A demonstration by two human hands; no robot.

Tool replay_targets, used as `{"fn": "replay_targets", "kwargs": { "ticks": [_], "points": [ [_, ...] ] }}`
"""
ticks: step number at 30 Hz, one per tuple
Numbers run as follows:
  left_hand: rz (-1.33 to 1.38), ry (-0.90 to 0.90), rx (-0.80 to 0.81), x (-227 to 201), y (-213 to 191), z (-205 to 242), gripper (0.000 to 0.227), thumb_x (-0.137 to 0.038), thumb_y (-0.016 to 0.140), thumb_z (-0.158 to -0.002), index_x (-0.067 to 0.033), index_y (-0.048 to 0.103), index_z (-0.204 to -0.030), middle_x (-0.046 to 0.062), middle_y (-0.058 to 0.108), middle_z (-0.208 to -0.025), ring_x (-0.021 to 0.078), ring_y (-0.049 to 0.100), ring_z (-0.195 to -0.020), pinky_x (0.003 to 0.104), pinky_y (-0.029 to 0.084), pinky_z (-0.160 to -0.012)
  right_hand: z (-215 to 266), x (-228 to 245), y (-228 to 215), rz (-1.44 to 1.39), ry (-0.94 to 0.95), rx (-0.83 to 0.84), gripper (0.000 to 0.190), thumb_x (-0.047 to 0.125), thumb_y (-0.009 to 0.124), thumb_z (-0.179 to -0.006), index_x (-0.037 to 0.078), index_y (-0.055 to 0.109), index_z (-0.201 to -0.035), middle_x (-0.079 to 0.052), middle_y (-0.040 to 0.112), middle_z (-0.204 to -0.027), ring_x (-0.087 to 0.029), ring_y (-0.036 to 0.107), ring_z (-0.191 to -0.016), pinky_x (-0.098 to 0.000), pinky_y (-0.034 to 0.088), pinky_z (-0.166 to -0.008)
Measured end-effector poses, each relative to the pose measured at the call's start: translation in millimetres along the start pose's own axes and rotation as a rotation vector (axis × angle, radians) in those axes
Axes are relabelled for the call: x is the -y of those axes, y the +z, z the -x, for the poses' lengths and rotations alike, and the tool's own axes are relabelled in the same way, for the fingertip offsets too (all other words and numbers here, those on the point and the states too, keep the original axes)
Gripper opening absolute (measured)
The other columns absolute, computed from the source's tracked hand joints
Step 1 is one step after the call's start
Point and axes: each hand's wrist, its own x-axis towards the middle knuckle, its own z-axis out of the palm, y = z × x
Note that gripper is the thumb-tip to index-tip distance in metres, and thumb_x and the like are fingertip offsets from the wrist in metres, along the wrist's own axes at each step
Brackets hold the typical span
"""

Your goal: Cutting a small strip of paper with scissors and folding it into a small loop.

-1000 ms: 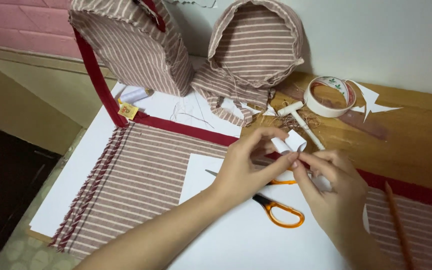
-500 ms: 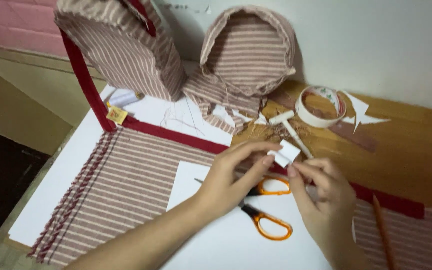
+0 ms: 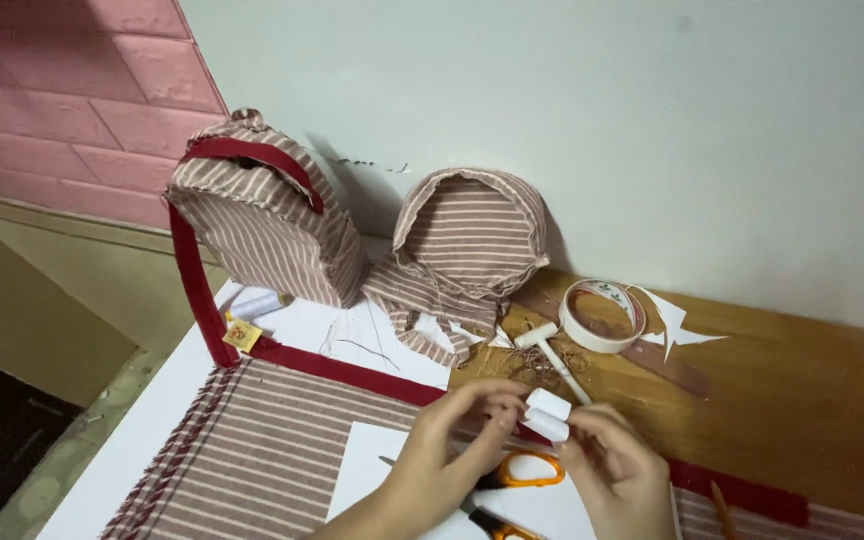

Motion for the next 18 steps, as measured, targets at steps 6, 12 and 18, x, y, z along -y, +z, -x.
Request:
{"fn": "replay_targets", "kwargs": {
  "ticks": [6, 12, 18],
  "points": [
    [-0.048, 0.062, -0.008, 2.8, -4.0, -5.3, 0.014, -0.014, 0.072, -0.103, -0.0089, 0.078, -0.114, 0.004, 0.075, -0.110, 0.0131, 0.066, -0.089, 0.027, 0.056, -0.082, -5.8, 10.3, -0.1, -0.044, 0.016, 0.076, 0.021, -0.004, 0.076, -0.091, -0.009, 0.080, -0.111, -0.013, 0.077, -0.109, -0.020, 0.074, -0.108, -0.0308, 0.057, -0.098],
    [-0.117, 0.069, 0.086, 5.1, -18.4, -11.8, 0.016, -0.016, 0.079, -0.099, -0.0102, 0.083, -0.113, 0.005, 0.080, -0.107, 0.0125, 0.066, -0.088, 0.026, 0.055, -0.082, -7.5, 14.9, 0.2, -0.033, 0.086, 0.032, 0.018, -0.008, 0.082, -0.085, -0.009, 0.086, -0.102, -0.013, 0.077, -0.101, -0.021, 0.074, -0.099, -0.0301, 0.060, -0.090],
    [-0.101, 0.029, 0.169, 12.0, -26.4, -15.2, 0.015, -0.011, 0.082, -0.096, -0.0107, 0.085, -0.111, 0.002, 0.077, -0.097, 0.0113, 0.062, -0.083, 0.026, 0.052, -0.079, -7.8, 18.0, -0.5, -0.070, 0.108, 0.122, 0.013, -0.008, 0.082, -0.086, -0.009, 0.087, -0.098, -0.012, 0.076, -0.101, -0.021, 0.075, -0.092, -0.0314, 0.059, -0.078]
  ]
}}
